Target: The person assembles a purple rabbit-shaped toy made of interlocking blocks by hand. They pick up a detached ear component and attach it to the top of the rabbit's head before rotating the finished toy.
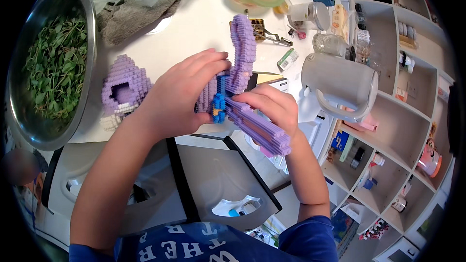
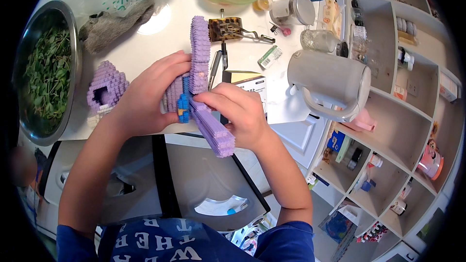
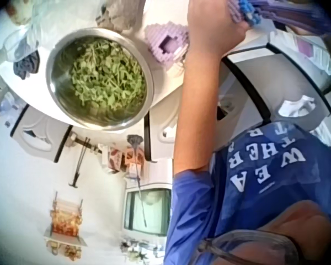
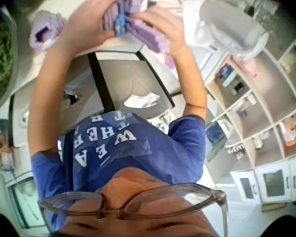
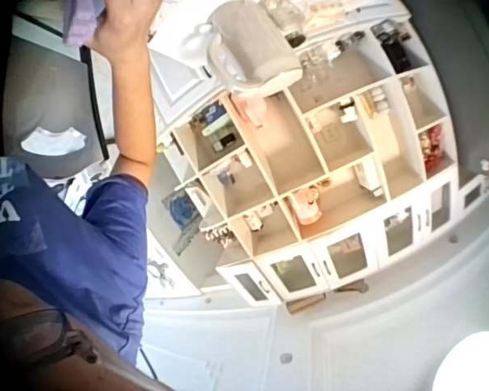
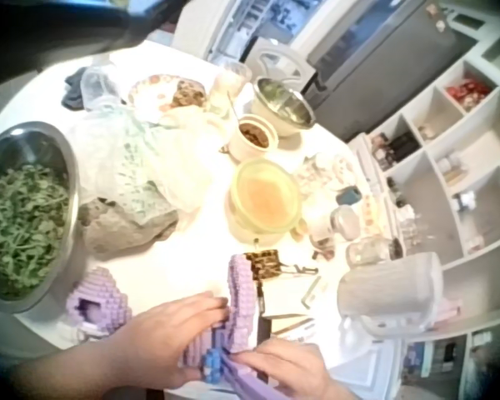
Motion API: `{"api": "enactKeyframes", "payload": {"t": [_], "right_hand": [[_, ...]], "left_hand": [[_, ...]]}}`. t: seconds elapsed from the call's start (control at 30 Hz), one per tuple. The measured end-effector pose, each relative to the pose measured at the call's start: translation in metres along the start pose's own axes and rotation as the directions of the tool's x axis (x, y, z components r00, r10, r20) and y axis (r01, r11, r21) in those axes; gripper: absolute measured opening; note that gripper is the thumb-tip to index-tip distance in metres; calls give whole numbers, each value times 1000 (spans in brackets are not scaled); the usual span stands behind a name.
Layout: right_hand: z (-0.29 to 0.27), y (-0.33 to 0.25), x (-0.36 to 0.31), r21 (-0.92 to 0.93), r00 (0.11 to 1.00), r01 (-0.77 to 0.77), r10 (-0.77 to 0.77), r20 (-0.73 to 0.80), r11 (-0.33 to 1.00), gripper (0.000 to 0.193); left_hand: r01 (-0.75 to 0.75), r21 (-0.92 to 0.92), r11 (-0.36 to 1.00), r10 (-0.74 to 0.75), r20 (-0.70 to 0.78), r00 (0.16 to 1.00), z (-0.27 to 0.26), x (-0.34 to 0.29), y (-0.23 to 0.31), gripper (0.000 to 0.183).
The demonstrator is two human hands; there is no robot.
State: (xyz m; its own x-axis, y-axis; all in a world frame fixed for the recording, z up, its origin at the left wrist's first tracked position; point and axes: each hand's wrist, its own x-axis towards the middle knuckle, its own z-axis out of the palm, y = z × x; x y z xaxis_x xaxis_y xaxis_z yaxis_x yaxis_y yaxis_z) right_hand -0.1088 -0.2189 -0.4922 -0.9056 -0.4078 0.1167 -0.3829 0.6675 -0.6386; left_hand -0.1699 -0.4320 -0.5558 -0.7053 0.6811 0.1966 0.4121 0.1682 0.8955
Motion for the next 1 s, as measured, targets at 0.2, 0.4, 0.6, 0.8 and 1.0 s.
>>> {"api": "enactKeyframes", "payload": {"t": [0.2, 0.4, 0.6, 0.8, 1.0], "right_hand": [[4, -5, -8, -72, 1000, -25, 24, -15, 997, 38], [2, -4, -2, 50, 1000, -28, 28, -12, 998, 38], [1, -8, -3, 72, 997, -77, 77, -3, 994, 38], [10, -8, -11, 264, 960, -266, 280, -19, 927, 38], [35, -5, -32, 340, 917, -223, 315, -245, 913, 38]], "left_hand": [[20, -7, 1000, -20, 6, 1000, 1, 0, 1, 80], [6, -3, 1000, -6, -4, 1000, 0, 2, 4, 79], [-3, -10, 1000, 3, -1, 1000, 0, 2, 5, 78], [13, -22, 1000, -13, 2, 1000, 0, 1, 3, 78], [20, -28, 999, -20, -1, 1000, 2, -1, 1, 79]]}}
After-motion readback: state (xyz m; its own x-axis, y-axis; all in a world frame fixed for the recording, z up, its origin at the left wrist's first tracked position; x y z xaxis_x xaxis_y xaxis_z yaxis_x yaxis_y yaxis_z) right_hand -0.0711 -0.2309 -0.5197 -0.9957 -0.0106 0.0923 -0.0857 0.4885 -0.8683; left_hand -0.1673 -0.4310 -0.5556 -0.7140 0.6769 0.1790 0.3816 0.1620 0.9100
